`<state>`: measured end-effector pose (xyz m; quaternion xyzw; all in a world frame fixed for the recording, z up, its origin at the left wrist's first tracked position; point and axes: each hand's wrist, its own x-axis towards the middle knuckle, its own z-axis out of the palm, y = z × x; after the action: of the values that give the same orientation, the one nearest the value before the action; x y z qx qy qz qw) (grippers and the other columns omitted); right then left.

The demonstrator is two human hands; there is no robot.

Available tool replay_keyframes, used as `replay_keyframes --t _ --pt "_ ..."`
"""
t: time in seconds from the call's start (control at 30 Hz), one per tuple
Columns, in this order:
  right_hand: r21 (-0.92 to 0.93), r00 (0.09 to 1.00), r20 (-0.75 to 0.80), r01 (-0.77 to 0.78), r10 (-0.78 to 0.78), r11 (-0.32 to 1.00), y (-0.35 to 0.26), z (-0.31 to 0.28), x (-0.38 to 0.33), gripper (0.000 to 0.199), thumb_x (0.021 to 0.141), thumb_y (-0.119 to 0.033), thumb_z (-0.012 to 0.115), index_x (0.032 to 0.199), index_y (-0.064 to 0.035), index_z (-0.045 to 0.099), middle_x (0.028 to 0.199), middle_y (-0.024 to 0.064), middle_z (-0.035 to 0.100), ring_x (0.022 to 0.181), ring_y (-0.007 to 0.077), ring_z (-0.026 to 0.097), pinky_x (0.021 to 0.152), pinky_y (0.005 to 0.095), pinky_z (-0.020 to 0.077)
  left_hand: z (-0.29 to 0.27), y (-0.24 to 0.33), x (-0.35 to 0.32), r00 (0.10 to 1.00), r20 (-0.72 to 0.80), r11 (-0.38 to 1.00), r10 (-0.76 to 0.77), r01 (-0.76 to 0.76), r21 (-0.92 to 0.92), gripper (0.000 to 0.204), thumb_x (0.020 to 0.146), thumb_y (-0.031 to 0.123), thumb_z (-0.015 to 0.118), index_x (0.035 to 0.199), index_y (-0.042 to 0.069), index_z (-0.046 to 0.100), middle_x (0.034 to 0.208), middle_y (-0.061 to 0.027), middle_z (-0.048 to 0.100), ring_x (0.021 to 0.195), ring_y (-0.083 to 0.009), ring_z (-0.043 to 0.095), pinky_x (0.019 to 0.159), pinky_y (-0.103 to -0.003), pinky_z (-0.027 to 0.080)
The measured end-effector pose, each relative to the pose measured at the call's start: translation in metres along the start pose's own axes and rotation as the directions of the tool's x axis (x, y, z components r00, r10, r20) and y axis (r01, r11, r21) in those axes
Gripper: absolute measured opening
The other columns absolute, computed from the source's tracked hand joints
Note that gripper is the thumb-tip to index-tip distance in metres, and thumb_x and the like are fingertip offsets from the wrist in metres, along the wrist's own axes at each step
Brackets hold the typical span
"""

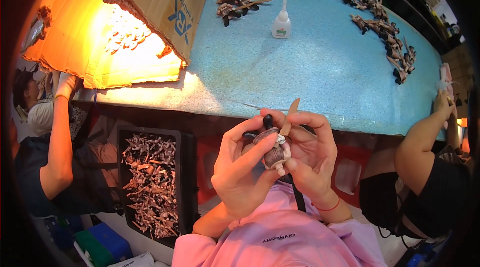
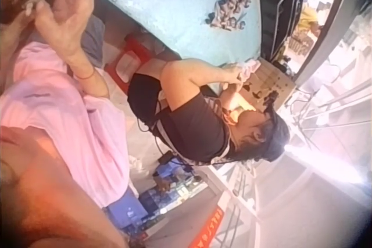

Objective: The person assembles small action figures by applying glue from a bottle to individual parts and joining them together by hand.

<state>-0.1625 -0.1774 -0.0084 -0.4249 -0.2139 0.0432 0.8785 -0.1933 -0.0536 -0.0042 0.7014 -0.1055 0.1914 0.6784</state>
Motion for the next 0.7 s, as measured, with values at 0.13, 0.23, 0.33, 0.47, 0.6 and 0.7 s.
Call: replay_keyframes --t 0.13,0.23,0.33,0.47,0.6,0.7 --pt "0.089 0.996 -0.04 -0.079 0.082 0.993 -0.002 0.0 0.003 0.052 0.074 0.011 0.046 0.123 0.0025 0.029 0.129 0.0302 0.038 0.117 0.0282 0.045 0.096 0.0384 0.0402 0.002 0.003 0.006 1.0 0.027 0.998 0.015 -0.017 0.058 0.046 0.064 -0.008 0.069 0.109 -0.003 0.06 0.12 -0.0225 0.043 0.099 -0.0267 0.056 0.081 -0.033 0.048" --pt "0.157 0.975 -0.127 -0.161 0.182 0.974 -0.003 0.003 0.004 0.055 0.075 0.003 0.05 0.125 0.0 0.027 0.127 0.0319 0.039 0.113 0.029 0.049 0.091 0.037 0.0448 0.004 0.005 0.006 0.999 0.032 0.991 0.0 -0.005 0.136 0.045 0.067 -0.009 0.067 0.111 -0.002 0.059 0.12 -0.0222 0.042 0.097 -0.026 0.057 0.079 -0.032 0.049" --pt "0.144 0.962 -0.176 -0.183 0.207 0.972 -0.002 0.004 0.004 0.058 0.077 -0.006 0.055 0.127 -0.0016 0.025 0.125 0.0337 0.04 0.11 0.0298 0.052 0.089 0.0366 0.047 0.005 0.009 0.006 0.999 0.032 0.982 -0.02 0.013 0.188 0.044 0.069 -0.009 0.065 0.111 -0.001 0.059 0.12 -0.0212 0.043 0.093 -0.0242 0.059 0.077 -0.03 0.049" --pt "0.162 0.963 -0.202 -0.144 0.176 0.976 0.002 0.005 0.002 0.061 0.077 -0.006 0.057 0.128 -0.0029 0.024 0.126 0.0341 0.04 0.111 0.031 0.052 0.091 0.038 0.0459 0.004 0.009 0.007 0.999 0.048 0.975 -0.011 0.0 0.224 0.042 0.07 -0.009 0.064 0.111 0.001 0.06 0.12 -0.0195 0.044 0.089 -0.0217 0.061 0.077 -0.029 0.049" --pt "0.173 0.967 -0.203 -0.119 0.154 0.978 0.002 0.005 0.002 0.062 0.077 -0.006 0.06 0.128 -0.0025 0.025 0.125 0.0342 0.041 0.111 0.0312 0.051 0.092 0.0385 0.0454 0.004 0.01 0.008 0.998 0.047 0.985 -0.05 0.042 0.167 0.04 0.071 -0.007 0.065 0.11 0.001 0.061 0.12 -0.0196 0.044 0.091 -0.0232 0.06 0.078 -0.03 0.049" --pt "0.144 0.968 -0.209 -0.108 0.137 0.984 0.001 0.004 0.001 0.062 0.077 -0.007 0.062 0.127 -0.0019 0.025 0.124 0.0341 0.041 0.112 0.0319 0.05 0.092 0.0396 0.045 0.002 0.008 0.008 0.997 0.064 0.992 -0.038 0.03 0.126 0.037 0.072 -0.004 0.066 0.109 0.0 0.061 0.121 -0.0201 0.044 0.096 -0.0255 0.057 0.08 -0.032 0.048"
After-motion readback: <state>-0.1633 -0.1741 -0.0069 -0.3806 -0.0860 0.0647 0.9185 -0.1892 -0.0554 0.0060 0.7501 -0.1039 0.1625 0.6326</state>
